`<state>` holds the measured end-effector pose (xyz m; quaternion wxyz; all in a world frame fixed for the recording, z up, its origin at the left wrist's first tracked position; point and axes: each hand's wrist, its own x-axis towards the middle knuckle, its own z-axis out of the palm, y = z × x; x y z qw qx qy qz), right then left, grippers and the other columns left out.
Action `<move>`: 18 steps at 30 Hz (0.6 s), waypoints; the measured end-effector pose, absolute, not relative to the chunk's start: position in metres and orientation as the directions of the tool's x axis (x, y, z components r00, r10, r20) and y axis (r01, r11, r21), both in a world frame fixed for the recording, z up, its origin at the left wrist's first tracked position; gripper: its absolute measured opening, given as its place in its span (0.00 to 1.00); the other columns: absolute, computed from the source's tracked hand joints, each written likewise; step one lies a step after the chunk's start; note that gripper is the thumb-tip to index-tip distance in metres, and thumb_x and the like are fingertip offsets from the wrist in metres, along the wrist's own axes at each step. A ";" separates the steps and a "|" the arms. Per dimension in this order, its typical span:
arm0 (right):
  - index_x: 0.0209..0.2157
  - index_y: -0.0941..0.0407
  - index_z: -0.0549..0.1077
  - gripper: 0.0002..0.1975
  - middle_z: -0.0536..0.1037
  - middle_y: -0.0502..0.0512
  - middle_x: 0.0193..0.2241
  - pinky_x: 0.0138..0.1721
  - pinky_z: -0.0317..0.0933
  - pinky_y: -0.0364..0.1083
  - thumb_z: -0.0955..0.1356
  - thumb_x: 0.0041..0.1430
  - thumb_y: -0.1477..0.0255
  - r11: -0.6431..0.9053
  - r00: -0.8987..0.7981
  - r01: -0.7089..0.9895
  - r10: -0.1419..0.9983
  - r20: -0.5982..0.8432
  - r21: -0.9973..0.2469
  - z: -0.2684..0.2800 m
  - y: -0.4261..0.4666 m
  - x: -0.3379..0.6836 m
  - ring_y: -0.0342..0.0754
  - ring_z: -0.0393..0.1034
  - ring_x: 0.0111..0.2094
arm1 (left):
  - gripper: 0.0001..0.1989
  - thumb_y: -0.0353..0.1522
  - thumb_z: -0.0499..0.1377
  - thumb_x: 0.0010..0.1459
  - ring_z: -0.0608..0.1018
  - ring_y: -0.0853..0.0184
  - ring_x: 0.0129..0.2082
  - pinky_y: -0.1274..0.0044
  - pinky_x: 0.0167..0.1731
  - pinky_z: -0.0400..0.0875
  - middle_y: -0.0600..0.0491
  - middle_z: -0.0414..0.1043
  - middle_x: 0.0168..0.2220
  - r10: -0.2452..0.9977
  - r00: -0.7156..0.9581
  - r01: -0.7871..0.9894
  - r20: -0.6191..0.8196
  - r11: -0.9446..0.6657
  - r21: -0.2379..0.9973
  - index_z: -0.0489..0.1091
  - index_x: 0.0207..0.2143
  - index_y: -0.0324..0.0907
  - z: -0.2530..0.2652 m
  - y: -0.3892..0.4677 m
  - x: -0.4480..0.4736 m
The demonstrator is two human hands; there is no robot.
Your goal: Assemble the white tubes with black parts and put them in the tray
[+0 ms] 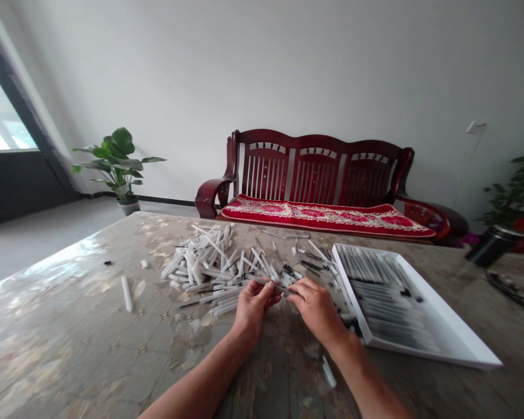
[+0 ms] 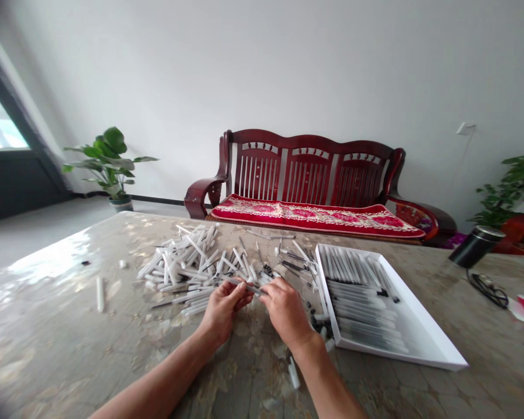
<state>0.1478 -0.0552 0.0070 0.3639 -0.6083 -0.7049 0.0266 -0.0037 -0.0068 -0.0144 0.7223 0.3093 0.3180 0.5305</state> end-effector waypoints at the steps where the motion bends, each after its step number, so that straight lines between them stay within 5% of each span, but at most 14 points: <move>1: 0.33 0.54 0.79 0.07 0.79 0.53 0.32 0.40 0.66 0.45 0.71 0.53 0.79 0.228 0.049 0.803 0.896 0.442 -0.551 0.008 -0.055 0.148 0.48 0.74 0.36 | 0.21 0.39 0.75 0.35 0.79 0.70 0.25 0.78 0.29 0.76 0.53 0.79 0.27 0.963 0.242 -0.555 -0.117 0.236 0.797 0.72 0.29 0.38 -0.013 -0.008 -0.004; 5: 0.31 0.55 0.80 0.05 0.79 0.49 0.26 0.30 0.66 0.42 0.71 0.52 0.76 0.048 0.144 0.561 0.978 0.154 -0.826 0.011 -0.055 0.152 0.46 0.73 0.27 | 0.20 0.40 0.74 0.37 0.78 0.69 0.24 0.78 0.28 0.75 0.53 0.78 0.27 0.961 0.274 -0.494 -0.044 0.180 0.851 0.73 0.29 0.38 -0.008 -0.011 -0.007; 8: 0.32 0.55 0.79 0.06 0.78 0.48 0.24 0.25 0.65 0.41 0.68 0.54 0.75 -0.038 0.086 0.460 0.996 0.002 -0.887 0.012 -0.056 0.152 0.45 0.72 0.24 | 0.19 0.40 0.73 0.38 0.78 0.69 0.24 0.78 0.27 0.74 0.52 0.78 0.26 0.958 0.286 -0.459 -0.013 0.149 0.876 0.74 0.28 0.38 -0.006 -0.011 -0.008; 13: 0.35 0.52 0.80 0.09 0.81 0.51 0.34 0.39 0.64 0.43 0.68 0.55 0.76 0.148 0.013 0.718 0.974 0.226 -0.681 0.030 -0.060 0.149 0.48 0.75 0.37 | 0.19 0.40 0.72 0.39 0.78 0.68 0.26 0.78 0.28 0.74 0.52 0.79 0.29 0.960 0.279 -0.422 -0.031 0.152 0.894 0.74 0.31 0.39 -0.006 -0.007 -0.008; 18: 0.37 0.53 0.79 0.09 0.81 0.52 0.37 0.41 0.63 0.44 0.67 0.56 0.73 0.027 0.126 0.833 0.963 0.238 -0.552 0.063 -0.059 0.181 0.48 0.74 0.39 | 0.25 0.39 0.72 0.38 0.80 0.67 0.27 0.77 0.26 0.74 0.51 0.79 0.36 0.953 0.297 -0.361 -0.050 0.161 0.918 0.72 0.40 0.41 -0.008 -0.005 -0.007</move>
